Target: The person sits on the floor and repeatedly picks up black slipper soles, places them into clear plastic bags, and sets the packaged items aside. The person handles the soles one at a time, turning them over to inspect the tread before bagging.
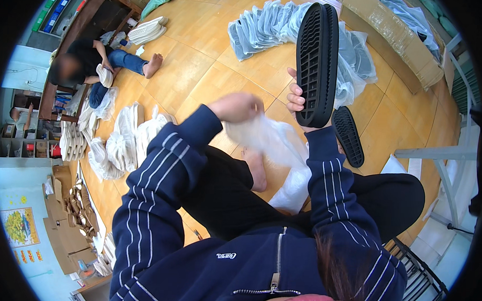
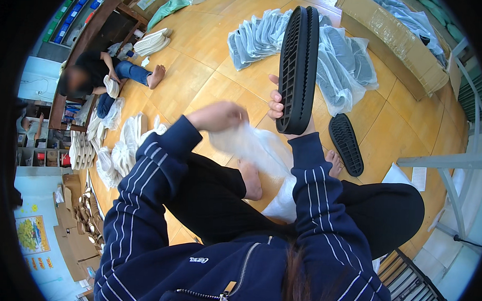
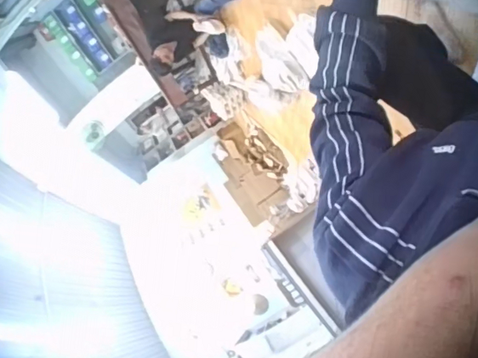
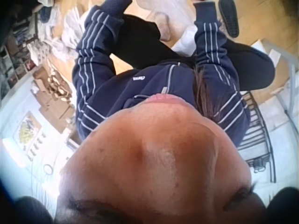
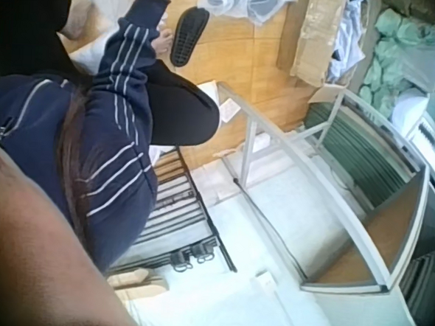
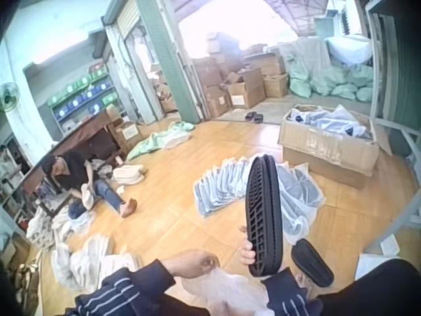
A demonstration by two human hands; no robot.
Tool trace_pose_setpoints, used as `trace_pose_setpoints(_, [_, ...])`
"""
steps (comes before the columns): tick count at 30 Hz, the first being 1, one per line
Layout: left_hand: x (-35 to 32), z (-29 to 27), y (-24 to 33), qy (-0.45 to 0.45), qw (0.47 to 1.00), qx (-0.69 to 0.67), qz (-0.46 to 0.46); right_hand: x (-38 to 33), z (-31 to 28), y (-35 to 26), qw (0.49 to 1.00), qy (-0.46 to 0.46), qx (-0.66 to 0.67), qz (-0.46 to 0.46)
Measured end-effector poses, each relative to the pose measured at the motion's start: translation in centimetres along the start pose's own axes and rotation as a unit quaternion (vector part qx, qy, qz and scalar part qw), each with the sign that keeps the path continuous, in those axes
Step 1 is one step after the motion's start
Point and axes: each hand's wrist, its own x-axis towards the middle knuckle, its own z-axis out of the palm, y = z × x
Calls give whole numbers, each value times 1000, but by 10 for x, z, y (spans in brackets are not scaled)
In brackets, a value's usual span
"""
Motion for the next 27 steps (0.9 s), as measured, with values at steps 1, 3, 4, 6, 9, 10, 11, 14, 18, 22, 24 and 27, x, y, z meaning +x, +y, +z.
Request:
trace_pose_setpoints(1, [-1,-13,0,100,995,-12,7,-1,2,-3,1000,-2,-5,-3])
trace_pose_setpoints(3, [-5,-35,-14,243,968,-67,9,1,4,-5,1000,-7,-10,-4])
trace_pose_setpoints(4, [-7,-42,-20,304,945,-119,26,1,3,-6,1000,-1,-11,-5])
trace_pose_setpoints(6, [-8,-49,-29,380,903,-200,-20,0,-1,-8,1000,10,-13,-7])
trace_pose_setpoints(9, [-9,-52,-26,412,861,-299,-18,-1,-5,-12,1000,13,-15,-13])
trace_pose_setpoints(10, [-10,-52,-21,412,862,-294,-25,-2,-6,-12,999,18,-16,-22])
trace_pose_setpoints(11, [-11,-50,-15,412,863,-289,-33,-3,-7,-13,999,23,-17,-31])
trace_pose_setpoints(14, [-10,-46,-8,411,863,-289,-51,-2,-7,-13,999,31,-14,-41])
trace_pose_setpoints(18, [-11,-46,-9,422,860,-282,-49,-3,-7,-10,994,87,-43,-56])
trace_pose_setpoints(22, [-8,-46,-15,370,890,-268,-12,-5,-8,-9,996,81,-14,-41])
trace_pose_setpoints(24, [-9,-43,-20,324,911,-253,29,-2,-6,-4,996,85,9,-32])
trace_pose_setpoints(27, [-3,-38,-5,273,933,-233,33,-5,-24,-4,996,71,15,-58])
